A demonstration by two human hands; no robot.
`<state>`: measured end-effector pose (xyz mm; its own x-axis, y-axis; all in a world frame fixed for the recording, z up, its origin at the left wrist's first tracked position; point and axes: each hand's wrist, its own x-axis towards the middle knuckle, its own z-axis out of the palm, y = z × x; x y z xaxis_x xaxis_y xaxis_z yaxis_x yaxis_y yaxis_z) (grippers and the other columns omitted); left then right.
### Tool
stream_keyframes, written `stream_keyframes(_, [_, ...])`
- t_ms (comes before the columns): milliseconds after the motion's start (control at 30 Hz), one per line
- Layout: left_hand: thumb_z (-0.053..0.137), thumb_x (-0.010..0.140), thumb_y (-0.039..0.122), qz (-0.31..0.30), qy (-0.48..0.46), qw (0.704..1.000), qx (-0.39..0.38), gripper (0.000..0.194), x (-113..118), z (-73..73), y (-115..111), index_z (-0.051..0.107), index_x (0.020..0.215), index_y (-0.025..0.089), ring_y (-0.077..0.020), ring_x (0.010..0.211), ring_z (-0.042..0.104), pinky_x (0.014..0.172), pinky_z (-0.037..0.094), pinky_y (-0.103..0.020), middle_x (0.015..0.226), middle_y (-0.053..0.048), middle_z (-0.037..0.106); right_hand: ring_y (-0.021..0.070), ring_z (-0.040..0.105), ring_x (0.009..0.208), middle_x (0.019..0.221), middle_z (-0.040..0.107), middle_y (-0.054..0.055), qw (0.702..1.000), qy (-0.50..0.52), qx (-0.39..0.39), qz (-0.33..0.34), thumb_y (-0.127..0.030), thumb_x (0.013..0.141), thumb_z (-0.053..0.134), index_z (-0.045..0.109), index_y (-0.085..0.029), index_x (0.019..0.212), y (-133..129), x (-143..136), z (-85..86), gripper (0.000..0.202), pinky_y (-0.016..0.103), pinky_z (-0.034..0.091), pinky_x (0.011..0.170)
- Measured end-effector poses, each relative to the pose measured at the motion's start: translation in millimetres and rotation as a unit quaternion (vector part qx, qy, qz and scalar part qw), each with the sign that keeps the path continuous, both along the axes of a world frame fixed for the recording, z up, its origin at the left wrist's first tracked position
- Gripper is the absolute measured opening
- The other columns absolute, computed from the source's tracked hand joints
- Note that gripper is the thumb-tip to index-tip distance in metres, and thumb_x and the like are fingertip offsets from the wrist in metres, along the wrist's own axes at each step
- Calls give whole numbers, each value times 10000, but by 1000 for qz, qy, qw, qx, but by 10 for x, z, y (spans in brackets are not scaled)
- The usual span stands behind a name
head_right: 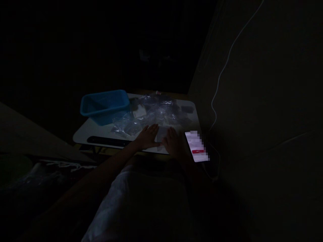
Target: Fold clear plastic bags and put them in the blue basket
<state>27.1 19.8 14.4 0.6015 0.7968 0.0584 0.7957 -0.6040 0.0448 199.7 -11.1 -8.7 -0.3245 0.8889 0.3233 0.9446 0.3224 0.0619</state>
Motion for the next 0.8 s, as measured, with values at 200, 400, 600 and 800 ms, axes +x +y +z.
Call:
stream_keyframes(200, [279,751,690,-1,-6,1000,0,892,0,-17,3,231,1355,35,-268,1327,160,1061,123,-438,1432,-179,190,285,324,1258,1319,401,237,998,52,11,-43,-356,901,234,411,-2,1252,-8,27,-13,529,471,260,987])
stream_keyframes(400, [272,755,684,4,-1,1000,-9,877,5,9,15,239,1355,47,-267,1325,170,1058,120,-441,1433,-178,188,218,284,1289,1380,350,142,999,26,-18,44,-270,905,194,377,-81,1296,9,14,83,471,475,209,1024])
stream_keyframes(600, [273,748,692,-2,-8,1000,6,882,-11,-37,34,250,1352,49,-271,1317,193,1055,134,-439,1429,-176,209,237,301,1279,1368,365,142,999,2,-37,31,-291,908,187,415,-83,1271,13,-36,109,477,520,196,1014])
stream_keyframes(800, [285,745,693,-3,-8,1000,14,888,-22,-58,28,243,1353,47,-277,1317,191,1055,137,-440,1429,-177,211,280,307,1269,1353,359,213,999,19,-17,-31,-366,901,215,391,-11,1272,21,-55,32,543,504,232,998])
